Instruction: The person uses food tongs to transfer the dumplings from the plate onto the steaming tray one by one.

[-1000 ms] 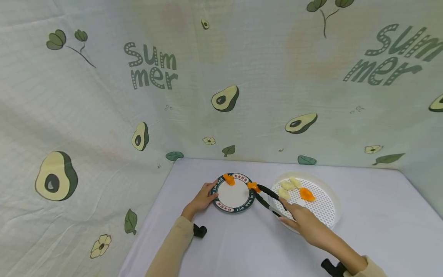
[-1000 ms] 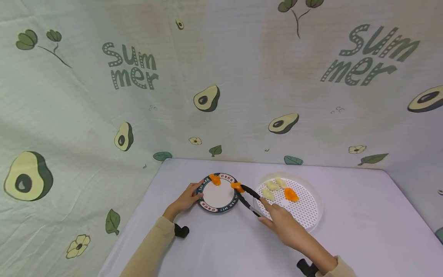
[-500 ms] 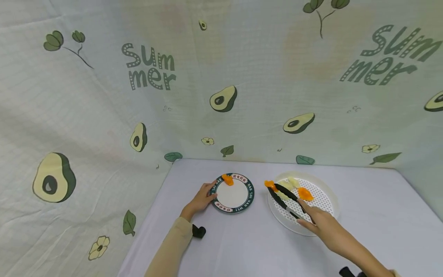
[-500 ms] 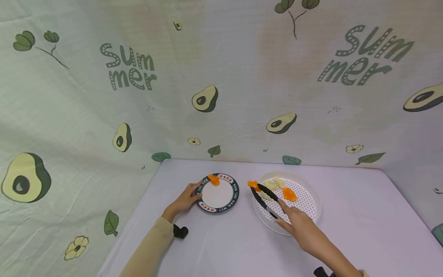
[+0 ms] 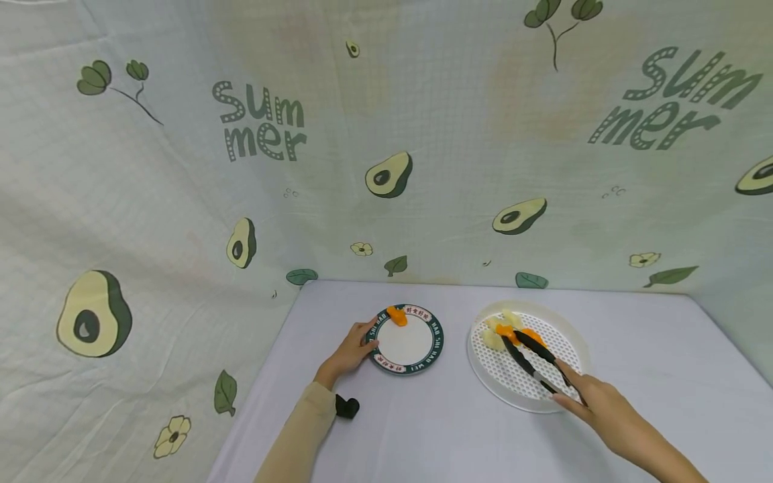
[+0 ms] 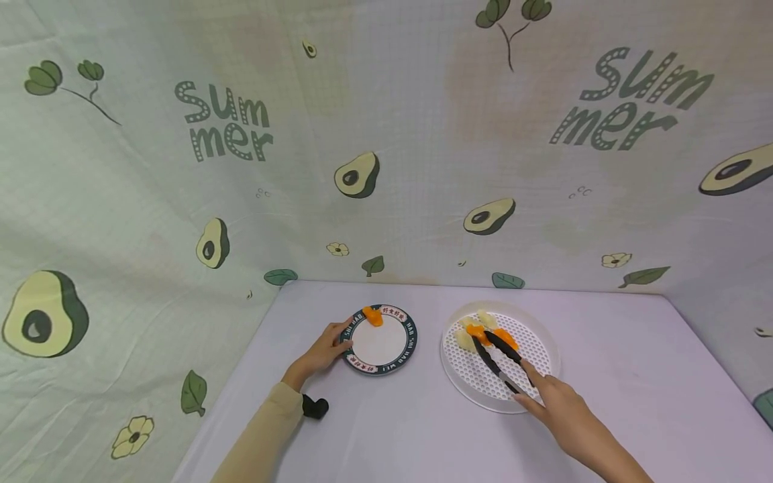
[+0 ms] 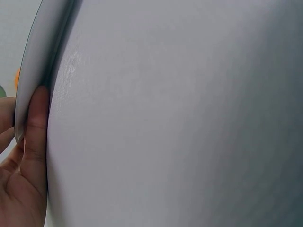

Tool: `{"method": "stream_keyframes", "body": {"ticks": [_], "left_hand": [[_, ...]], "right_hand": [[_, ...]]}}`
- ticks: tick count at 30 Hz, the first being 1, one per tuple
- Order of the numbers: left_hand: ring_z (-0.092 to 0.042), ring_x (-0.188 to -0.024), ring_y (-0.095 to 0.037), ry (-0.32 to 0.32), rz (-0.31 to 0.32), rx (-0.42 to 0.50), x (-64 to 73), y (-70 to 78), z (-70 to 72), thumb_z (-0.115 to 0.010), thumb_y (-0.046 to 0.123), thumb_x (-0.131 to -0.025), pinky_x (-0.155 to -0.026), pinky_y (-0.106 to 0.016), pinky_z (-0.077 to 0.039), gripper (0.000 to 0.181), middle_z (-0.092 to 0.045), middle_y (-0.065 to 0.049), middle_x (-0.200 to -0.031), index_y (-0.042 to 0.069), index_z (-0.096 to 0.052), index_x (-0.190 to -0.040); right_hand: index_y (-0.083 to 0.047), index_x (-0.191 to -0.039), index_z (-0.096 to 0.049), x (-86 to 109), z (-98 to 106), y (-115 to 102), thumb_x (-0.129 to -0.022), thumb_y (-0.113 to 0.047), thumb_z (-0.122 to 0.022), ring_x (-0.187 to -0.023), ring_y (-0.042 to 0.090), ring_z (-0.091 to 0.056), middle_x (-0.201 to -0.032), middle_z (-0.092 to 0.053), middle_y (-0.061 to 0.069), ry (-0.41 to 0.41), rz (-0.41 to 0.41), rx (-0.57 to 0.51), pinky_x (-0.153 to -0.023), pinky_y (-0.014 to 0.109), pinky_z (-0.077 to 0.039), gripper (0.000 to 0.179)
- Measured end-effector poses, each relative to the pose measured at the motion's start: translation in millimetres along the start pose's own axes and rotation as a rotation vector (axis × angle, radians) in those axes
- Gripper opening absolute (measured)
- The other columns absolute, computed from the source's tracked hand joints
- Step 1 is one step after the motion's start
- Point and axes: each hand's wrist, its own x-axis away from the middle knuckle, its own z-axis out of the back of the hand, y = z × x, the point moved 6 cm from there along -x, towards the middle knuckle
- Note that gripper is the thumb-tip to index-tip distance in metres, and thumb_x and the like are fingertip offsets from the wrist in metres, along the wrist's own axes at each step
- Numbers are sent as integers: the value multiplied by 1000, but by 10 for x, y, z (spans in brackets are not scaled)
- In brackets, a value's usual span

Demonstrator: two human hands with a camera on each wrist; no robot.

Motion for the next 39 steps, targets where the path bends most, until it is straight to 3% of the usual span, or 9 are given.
{"method": "stream_keyframes", "body": {"ticks": [3, 6, 12, 22, 30, 39], "left_hand": [[-45, -104, -25, 0, 2, 0, 1, -1, -2, -55, 20, -104, -89, -41, -37, 58, -41, -18, -138, 9, -33, -156], [-45, -107, -27, 2, 8, 1, 7, 2, -7, -56, 19, -104, -92, -43, -37, 58, -40, -19, -139, 10, -33, -156], [-45, -104, -26, 2, 10, 4, 9, -5, -17, -55, 20, -104, -87, -42, -36, 58, -40, -19, -139, 10, -33, -156], [-45, -112, -29, 0, -2, -14, -20, -45, -24, -55, 21, -104, -101, -47, -37, 58, -40, -20, -139, 10, -33, -157], [-44, -112, -29, -4, 7, 1, -19, -53, -25, -54, 21, -104, -100, -46, -36, 58, -40, -19, -140, 10, -32, -157], [-44, -114, -29, -8, 1, 12, -24, -55, -15, -55, 22, -104, -104, -48, -35, 59, -40, -20, -139, 10, -32, -157]], "right_hand": [[18, -139, -43, 9, -7, 75, -97, -27, -66, -90, 35, -64, -95, -65, 23, -31, -24, 15, -75, 50, -53, 66], [20, -137, -43, 18, -20, 134, -97, -28, -65, -99, 47, -63, -105, -62, 35, -57, -40, 23, -80, 56, -52, 66], [21, -135, -44, 30, -46, 196, -97, -27, -66, -98, 47, -63, -103, -63, 35, -72, -52, 38, -78, 55, -52, 66], [19, -136, -44, 20, -101, 258, -96, -28, -67, -100, 53, -60, -106, -60, 40, -130, -67, 47, -80, 59, -50, 66], [19, -136, -45, 32, -104, 268, -94, -25, -69, -99, 49, -62, -103, -62, 35, -113, -38, 54, -81, 59, -50, 65], [21, -137, -41, 12, -70, 268, -95, -31, -67, -100, 55, -59, -105, -59, 40, -136, -63, 48, -80, 60, -50, 72]]}}
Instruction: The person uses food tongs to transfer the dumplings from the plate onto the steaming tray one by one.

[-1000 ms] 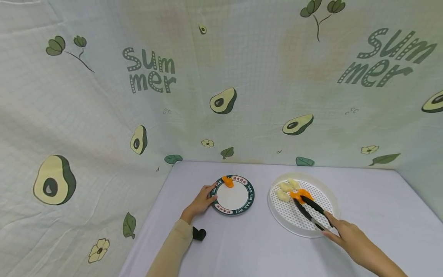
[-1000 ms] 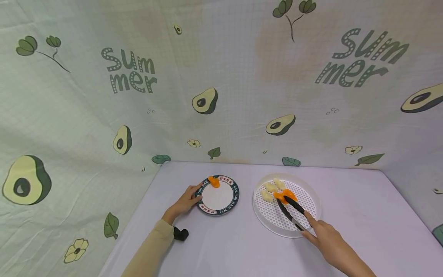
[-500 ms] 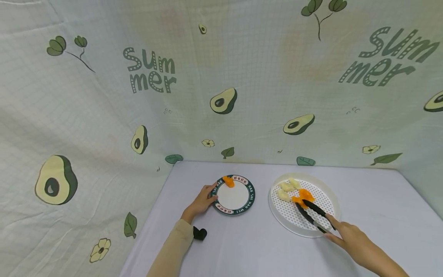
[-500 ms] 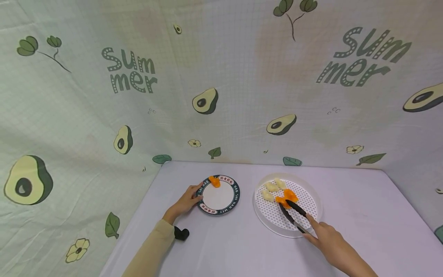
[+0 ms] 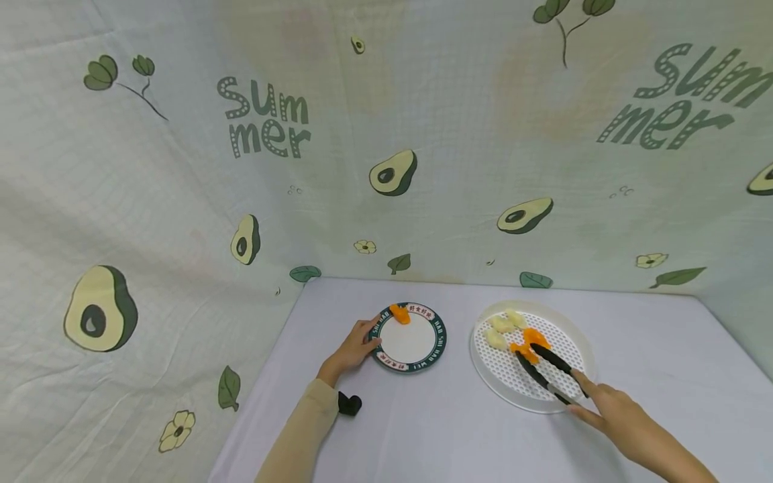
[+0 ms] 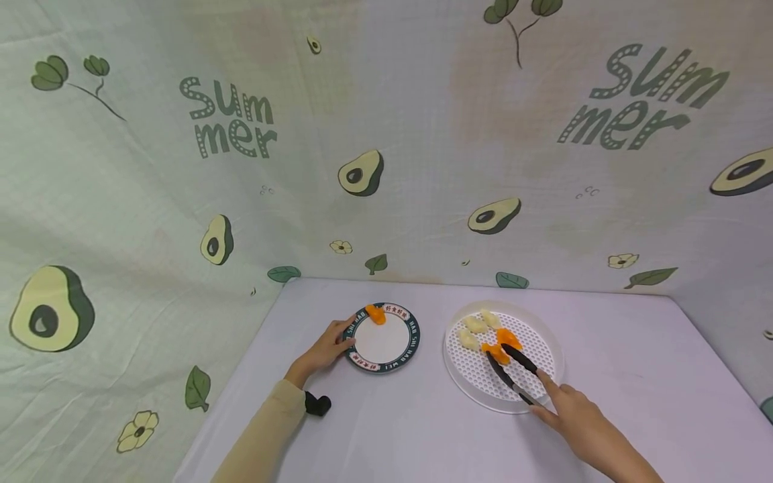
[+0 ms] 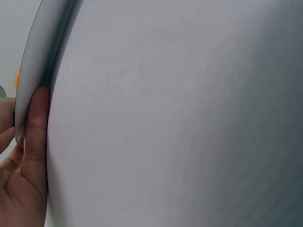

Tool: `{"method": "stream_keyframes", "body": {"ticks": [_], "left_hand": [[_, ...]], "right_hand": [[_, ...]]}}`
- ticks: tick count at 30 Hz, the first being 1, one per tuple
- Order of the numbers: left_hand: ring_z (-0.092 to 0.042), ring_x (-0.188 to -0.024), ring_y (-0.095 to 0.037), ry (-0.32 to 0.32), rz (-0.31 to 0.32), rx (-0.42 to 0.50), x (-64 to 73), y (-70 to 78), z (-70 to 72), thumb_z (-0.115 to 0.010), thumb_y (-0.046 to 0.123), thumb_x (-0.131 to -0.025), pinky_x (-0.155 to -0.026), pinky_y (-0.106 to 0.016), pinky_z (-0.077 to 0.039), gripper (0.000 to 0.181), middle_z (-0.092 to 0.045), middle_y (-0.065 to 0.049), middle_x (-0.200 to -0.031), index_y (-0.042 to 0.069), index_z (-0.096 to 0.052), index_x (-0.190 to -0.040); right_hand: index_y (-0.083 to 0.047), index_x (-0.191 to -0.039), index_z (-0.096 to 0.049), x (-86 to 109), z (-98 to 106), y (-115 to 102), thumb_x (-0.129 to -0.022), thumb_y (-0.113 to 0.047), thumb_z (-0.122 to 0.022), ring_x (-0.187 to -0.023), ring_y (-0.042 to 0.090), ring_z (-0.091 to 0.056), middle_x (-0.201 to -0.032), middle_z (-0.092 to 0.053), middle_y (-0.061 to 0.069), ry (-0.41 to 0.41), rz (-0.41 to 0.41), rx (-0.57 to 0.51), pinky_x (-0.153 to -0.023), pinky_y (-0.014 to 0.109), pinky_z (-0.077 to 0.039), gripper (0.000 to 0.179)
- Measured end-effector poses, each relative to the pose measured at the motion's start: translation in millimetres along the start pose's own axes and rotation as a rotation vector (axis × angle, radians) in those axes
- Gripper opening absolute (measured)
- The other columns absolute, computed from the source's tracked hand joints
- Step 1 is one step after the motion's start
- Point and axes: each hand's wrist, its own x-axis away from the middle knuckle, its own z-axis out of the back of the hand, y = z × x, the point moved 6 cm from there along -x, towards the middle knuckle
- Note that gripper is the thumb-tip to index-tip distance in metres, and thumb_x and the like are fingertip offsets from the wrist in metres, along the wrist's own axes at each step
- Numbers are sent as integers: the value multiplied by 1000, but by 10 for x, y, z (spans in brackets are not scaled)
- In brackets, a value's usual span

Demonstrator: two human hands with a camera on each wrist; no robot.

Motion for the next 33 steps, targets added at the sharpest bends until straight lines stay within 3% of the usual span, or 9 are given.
{"method": "stream_keyframes", "body": {"ticks": [7, 10, 12, 14, 26, 33], "left_hand": [[-44, -113, -28, 2, 7, -8, -27, -4, 7, -54, 23, -104, -102, -47, -36, 59, -40, -19, -140, 12, -31, -157], [-44, -115, -29, 6, 13, -7, -22, -6, 9, -55, 24, -104, -106, -49, -35, 59, -40, -19, -140, 12, -32, -157], [-44, -116, -30, 5, 18, -5, -15, -6, 11, -55, 24, -104, -107, -50, -34, 59, -39, -19, -141, 12, -32, -157], [-44, -116, -30, 4, 21, 3, -5, -2, 14, -55, 24, -104, -107, -51, -34, 59, -39, -20, -141, 13, -32, -157], [-43, -115, -30, 3, 29, 13, 37, 30, 8, -55, 22, -104, -106, -50, -35, 59, -39, -19, -141, 12, -32, -157], [-43, -114, -29, 0, 37, 7, 41, 35, 12, -56, 21, -104, -105, -49, -35, 60, -39, -19, -141, 12, -31, -158]], "right_hand": [[23, -135, -41, -30, 128, -77, -95, -28, -69, -97, 52, -61, -103, -62, 38, 101, 55, -12, -79, 59, -50, 71], [23, -138, -38, -52, 139, -121, -96, -29, -67, -82, 35, -63, -88, -62, 23, 106, 65, -43, -70, 46, -53, 73], [22, -139, -37, -70, 142, -164, -96, -28, -67, -70, 18, -53, -77, -54, 9, 115, 72, -68, -61, 35, -47, 72], [22, -140, -36, -101, 138, -218, -97, -27, -66, -62, 9, -38, -70, -41, 1, 116, 78, -96, -55, 29, -38, 72], [17, -145, -34, -474, 101, -666, -96, -29, -67, -57, 7, -34, -65, -40, -2, 106, 194, -205, -51, 25, -35, 75], [15, -147, -33, -742, 14, -875, -98, -33, -64, -60, 7, -36, -67, -40, -1, 60, 241, -262, -53, 26, -36, 75]]}}
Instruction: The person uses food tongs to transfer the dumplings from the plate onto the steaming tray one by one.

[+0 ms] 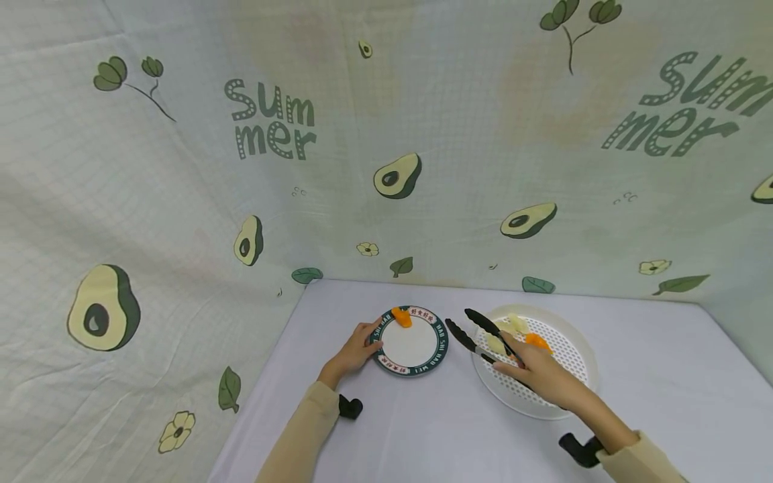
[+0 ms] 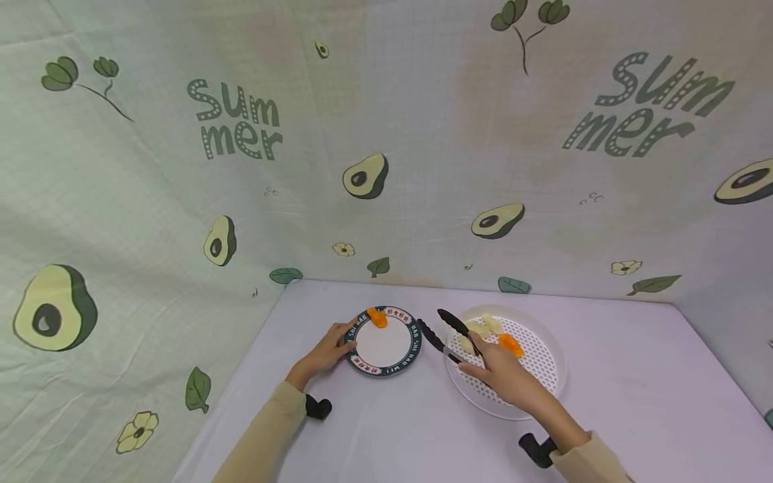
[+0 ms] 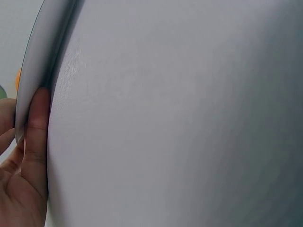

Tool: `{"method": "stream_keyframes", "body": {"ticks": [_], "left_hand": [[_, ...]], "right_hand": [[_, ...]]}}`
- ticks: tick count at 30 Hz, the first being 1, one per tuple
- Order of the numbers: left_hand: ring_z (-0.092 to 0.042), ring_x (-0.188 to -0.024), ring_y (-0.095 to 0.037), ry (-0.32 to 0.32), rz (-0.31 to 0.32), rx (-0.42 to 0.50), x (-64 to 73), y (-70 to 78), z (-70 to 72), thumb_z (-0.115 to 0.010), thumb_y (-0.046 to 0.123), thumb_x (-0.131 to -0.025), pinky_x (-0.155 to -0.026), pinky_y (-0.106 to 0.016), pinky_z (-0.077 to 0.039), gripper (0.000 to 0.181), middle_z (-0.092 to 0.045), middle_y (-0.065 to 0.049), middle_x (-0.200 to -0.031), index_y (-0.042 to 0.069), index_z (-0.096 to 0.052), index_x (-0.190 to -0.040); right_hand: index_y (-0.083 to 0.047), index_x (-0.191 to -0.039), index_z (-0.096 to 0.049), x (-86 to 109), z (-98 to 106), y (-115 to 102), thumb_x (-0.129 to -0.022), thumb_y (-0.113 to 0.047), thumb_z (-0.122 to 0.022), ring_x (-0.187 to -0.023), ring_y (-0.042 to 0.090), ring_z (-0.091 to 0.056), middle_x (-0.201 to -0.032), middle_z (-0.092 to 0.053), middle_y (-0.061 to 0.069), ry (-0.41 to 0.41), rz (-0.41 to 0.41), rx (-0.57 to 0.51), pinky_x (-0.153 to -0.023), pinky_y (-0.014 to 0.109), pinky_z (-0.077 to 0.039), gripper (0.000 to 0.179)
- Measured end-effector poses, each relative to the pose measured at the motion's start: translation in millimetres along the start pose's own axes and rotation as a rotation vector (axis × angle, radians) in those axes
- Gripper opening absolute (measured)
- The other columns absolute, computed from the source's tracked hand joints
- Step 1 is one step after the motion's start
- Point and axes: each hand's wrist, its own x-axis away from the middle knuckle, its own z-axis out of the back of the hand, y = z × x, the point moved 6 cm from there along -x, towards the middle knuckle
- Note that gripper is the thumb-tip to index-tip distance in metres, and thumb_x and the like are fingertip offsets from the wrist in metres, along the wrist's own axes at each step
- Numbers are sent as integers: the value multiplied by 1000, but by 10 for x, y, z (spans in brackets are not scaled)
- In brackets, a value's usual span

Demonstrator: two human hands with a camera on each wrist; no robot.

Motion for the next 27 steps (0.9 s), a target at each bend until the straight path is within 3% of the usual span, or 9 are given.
{"method": "stream_keyframes", "body": {"ticks": [3, 6, 10, 16, 21, 27], "left_hand": [[-43, -114, -28, 1, 10, 8, 0, -8, -2, -55, 22, -104, -105, -48, -35, 59, -39, -18, -141, 13, -31, -157], [-43, -113, -28, -3, 6, 9, 2, -10, -4, -55, 22, -104, -102, -45, -36, 59, -39, -18, -140, 13, -32, -157], [-44, -110, -28, -7, -8, 4, 11, -4, 1, -56, 21, -104, -93, -43, -37, 60, -40, -18, -138, 12, -32, -157], [-44, -107, -25, -2, -1, -7, 18, -8, 13, -56, 22, -104, -89, -40, -36, 59, -41, -17, -138, 13, -32, -157], [-45, -106, -25, 3, -17, -29, 8, -11, 12, -55, 22, -104, -88, -40, -37, 59, -41, -18, -138, 11, -32, -157], [-44, -96, -20, 3, -27, -8, -27, -24, 0, -55, 23, -104, -83, -37, -37, 59, -41, -16, -137, 10, -32, -157]], "right_hand": [[12, -149, -33, -128, -71, -30, -98, -36, -64, -64, 12, -43, -72, -47, 3, -15, -7, -18, -56, 28, -41, 77], [14, -146, -35, -239, -135, -71, -97, -36, -65, -83, 24, -60, -98, -65, 20, -12, 4, -6, -73, 37, -53, 76], [16, -144, -37, -379, -245, -112, -98, -34, -65, -115, 38, -57, -135, -52, 33, -20, 10, -8, -96, 55, -46, 74], [15, -146, -35, -589, -440, -156, -98, -33, -64, -113, 40, -58, -133, -53, 35, -59, -25, -35, -93, 54, -48, 74], [13, -147, -34, -732, -587, -183, -99, -34, -64, -130, 44, -47, -141, -46, 32, -90, -50, -37, -102, 55, -40, 74], [11, -148, -34, -858, -709, -180, -98, -35, -64, -131, 45, -45, -143, -45, 32, -104, -94, -64, -102, 57, -39, 75]]}}
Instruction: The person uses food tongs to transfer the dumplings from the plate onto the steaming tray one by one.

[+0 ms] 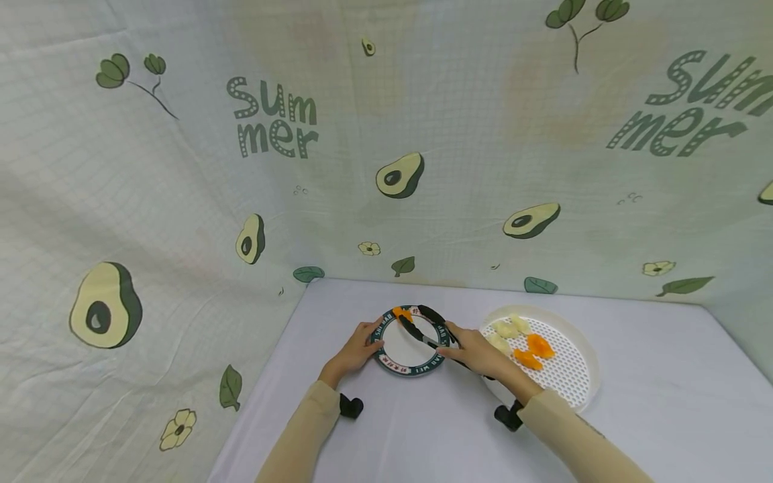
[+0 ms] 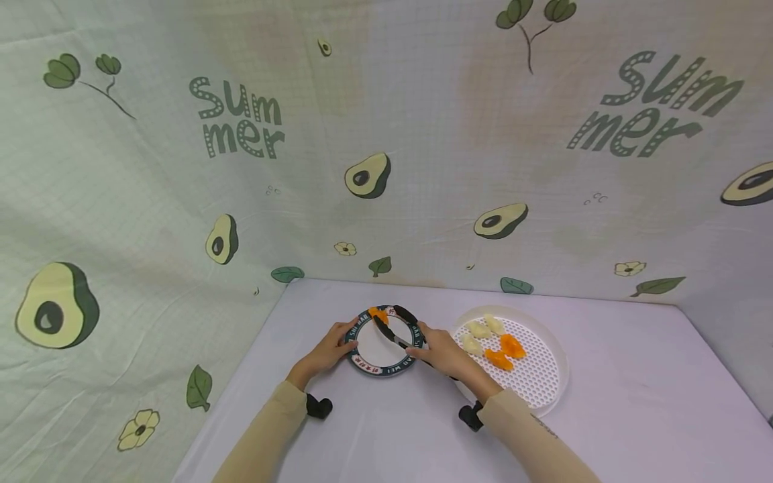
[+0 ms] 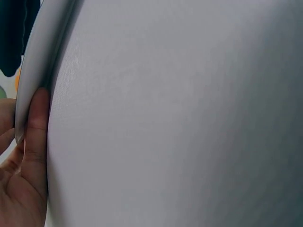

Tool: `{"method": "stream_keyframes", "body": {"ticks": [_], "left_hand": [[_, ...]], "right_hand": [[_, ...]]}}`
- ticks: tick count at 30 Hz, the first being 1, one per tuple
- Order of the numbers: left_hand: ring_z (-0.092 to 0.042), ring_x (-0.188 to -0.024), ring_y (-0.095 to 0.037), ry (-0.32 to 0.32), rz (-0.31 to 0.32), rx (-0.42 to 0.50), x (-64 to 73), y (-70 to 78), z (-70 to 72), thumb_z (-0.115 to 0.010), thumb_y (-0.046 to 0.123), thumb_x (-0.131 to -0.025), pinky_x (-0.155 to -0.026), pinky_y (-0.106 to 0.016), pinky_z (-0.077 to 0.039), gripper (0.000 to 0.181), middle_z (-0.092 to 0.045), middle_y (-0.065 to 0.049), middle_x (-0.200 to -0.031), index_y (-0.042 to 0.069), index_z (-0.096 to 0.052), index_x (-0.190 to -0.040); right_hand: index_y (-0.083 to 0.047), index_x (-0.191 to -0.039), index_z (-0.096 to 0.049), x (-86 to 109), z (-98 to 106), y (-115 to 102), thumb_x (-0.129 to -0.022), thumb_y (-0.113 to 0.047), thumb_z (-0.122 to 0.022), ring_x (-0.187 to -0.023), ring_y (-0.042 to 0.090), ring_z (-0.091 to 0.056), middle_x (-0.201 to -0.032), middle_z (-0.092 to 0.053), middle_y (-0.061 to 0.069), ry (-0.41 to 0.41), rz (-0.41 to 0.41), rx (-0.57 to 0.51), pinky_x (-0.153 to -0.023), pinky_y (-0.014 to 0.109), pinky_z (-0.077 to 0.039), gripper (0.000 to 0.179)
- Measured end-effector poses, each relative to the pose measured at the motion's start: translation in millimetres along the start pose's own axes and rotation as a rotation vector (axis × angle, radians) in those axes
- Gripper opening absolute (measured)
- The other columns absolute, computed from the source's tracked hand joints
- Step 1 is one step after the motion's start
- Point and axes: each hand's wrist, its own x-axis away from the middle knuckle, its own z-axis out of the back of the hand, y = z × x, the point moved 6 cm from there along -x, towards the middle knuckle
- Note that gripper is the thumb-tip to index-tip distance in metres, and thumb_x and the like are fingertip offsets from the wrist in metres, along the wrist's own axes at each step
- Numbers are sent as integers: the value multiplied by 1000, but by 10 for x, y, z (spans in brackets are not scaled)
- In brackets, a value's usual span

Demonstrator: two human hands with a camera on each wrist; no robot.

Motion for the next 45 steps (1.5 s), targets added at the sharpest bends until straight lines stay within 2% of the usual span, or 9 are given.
{"method": "stream_keyframes", "body": {"ticks": [9, 12, 15, 18, 22, 36, 45], "left_hand": [[-44, -98, -20, -1, -8, 8, -21, 4, -9, -56, 22, -103, -86, -39, -36, 59, -41, -17, -138, 9, -34, -156], [-44, -98, -21, -3, -8, 9, -22, 8, -10, -56, 21, -103, -86, -39, -36, 59, -41, -17, -138, 9, -34, -156], [-44, -99, -22, -4, -8, 12, -25, 13, -8, -57, 21, -103, -86, -39, -36, 59, -41, -17, -138, 10, -34, -156], [-44, -101, -22, -2, -14, 13, -25, 20, -4, -57, 21, -103, -88, -40, -36, 59, -41, -18, -138, 9, -34, -156], [-44, -102, -23, -4, -18, 11, -19, 23, -2, -57, 21, -103, -88, -40, -36, 59, -41, -18, -138, 8, -34, -156], [-43, -89, -18, -2, -24, 24, -7, 33, 9, -56, 19, -103, -79, -35, -36, 59, -41, -17, -136, 9, -33, -156], [-43, -89, -18, 0, -25, 23, 7, 37, 13, -56, 19, -103, -78, -34, -36, 59, -40, -18, -137, 8, -33, -156]], "right_hand": [[13, -148, -34, -102, -75, 5, -97, -34, -67, -133, 44, -43, -145, -42, 32, -11, -9, -27, -104, 56, -38, 77], [14, -147, -34, -126, -89, 1, -96, -34, -67, -124, 38, -52, -144, -43, 33, -11, -1, -18, -101, 54, -42, 77], [13, -148, -34, -140, -102, 2, -96, -34, -67, -113, 33, -55, -144, -43, 33, -9, 0, -12, -97, 52, -45, 77], [11, -148, -34, -153, -118, 15, -97, -33, -66, -120, 35, -54, -145, -43, 32, -5, -12, -7, -99, 53, -44, 75], [9, -149, -35, -172, -147, 39, -96, -30, -67, -133, 43, -44, -146, -43, 30, 0, -30, -14, -103, 56, -39, 73], [10, -148, -37, -172, -193, -3, -97, -24, -67, -131, 44, -45, -143, -46, 31, 16, -17, 3, -103, 55, -39, 68], [10, -148, -37, -180, -214, 2, -97, -23, -67, -128, 42, -50, -142, -47, 31, 22, -20, 10, -101, 55, -41, 68]]}}
